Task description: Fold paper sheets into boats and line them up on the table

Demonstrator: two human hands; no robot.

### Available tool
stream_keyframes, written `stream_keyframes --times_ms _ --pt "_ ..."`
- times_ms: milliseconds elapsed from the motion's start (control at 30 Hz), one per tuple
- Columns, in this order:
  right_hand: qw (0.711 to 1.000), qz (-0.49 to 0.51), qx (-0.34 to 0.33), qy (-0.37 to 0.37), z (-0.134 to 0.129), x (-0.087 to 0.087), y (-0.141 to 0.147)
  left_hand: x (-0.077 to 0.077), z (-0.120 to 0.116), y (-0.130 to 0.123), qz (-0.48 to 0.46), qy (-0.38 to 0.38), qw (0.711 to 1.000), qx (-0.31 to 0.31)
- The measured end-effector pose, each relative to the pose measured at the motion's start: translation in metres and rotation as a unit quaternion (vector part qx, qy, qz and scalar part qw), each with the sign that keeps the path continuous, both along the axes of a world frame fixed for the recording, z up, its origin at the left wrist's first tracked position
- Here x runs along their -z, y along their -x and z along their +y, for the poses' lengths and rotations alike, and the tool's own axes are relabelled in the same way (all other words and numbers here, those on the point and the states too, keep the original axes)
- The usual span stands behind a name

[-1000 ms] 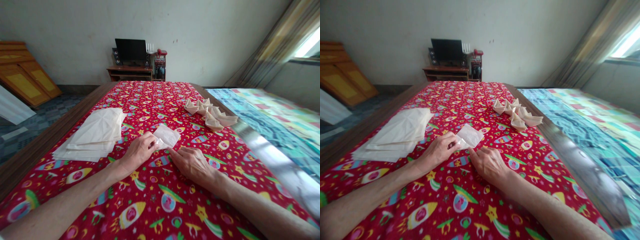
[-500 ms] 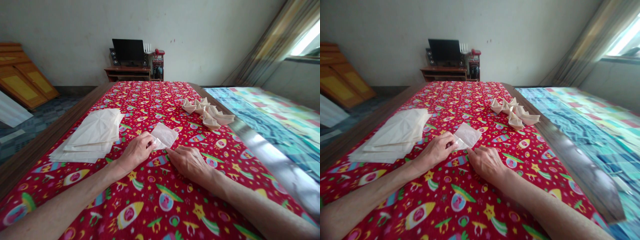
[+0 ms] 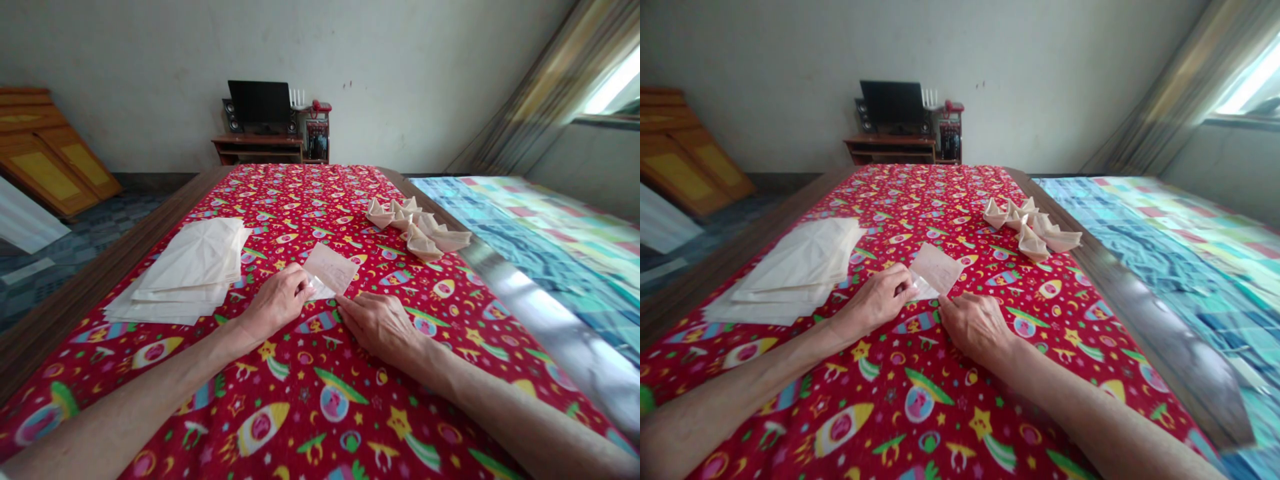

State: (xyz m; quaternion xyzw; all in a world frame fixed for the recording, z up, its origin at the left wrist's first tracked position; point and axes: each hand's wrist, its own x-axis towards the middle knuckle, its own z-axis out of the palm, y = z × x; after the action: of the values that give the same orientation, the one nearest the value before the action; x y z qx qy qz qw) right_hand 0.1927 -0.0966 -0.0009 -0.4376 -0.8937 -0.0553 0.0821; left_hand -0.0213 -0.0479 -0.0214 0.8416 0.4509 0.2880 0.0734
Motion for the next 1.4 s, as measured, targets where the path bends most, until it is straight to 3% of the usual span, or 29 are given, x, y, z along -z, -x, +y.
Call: stream_keyframes --times_ms 133,400,567,800,1000,1267,1400 --pt "1.0 0.0 -0.02 -0.002 0.0 0.0 0.0 -0.002 0.0 0.0 0.005 0.011 1.0 -0.01" --pt "1.0 0.004 0.009 0.011 0.0 -0.001 0.0 -0.005 -0.003 -0.003 0.0 0.015 1.0 -0.022" --pt "1.0 0.013 0.014 0.006 0.001 -0.002 0.002 -0.006 -0.006 -0.005 -0.006 -0.018 0.998 -0.052" --pt "1.0 0.02 0.018 -0.011 0.0 0.0 0.002 -0.022 -0.019 -0.006 0.166 -0.117 0.979 0.028" --pt "1.0 0.01 0.022 -0.006 -0.001 -0.001 0.003 -0.035 -0.029 -0.007 0.167 -0.055 0.979 0.105" --pt "0.999 0.016 0.006 0.031 -0.001 -0.005 0.005 -0.016 -0.032 -0.008 0.19 -0.064 0.971 0.131" --pt "0.999 0.004 0.015 0.035 0.0 -0.007 0.006 -0.018 -0.037 -0.006 0.203 -0.072 0.968 0.132"
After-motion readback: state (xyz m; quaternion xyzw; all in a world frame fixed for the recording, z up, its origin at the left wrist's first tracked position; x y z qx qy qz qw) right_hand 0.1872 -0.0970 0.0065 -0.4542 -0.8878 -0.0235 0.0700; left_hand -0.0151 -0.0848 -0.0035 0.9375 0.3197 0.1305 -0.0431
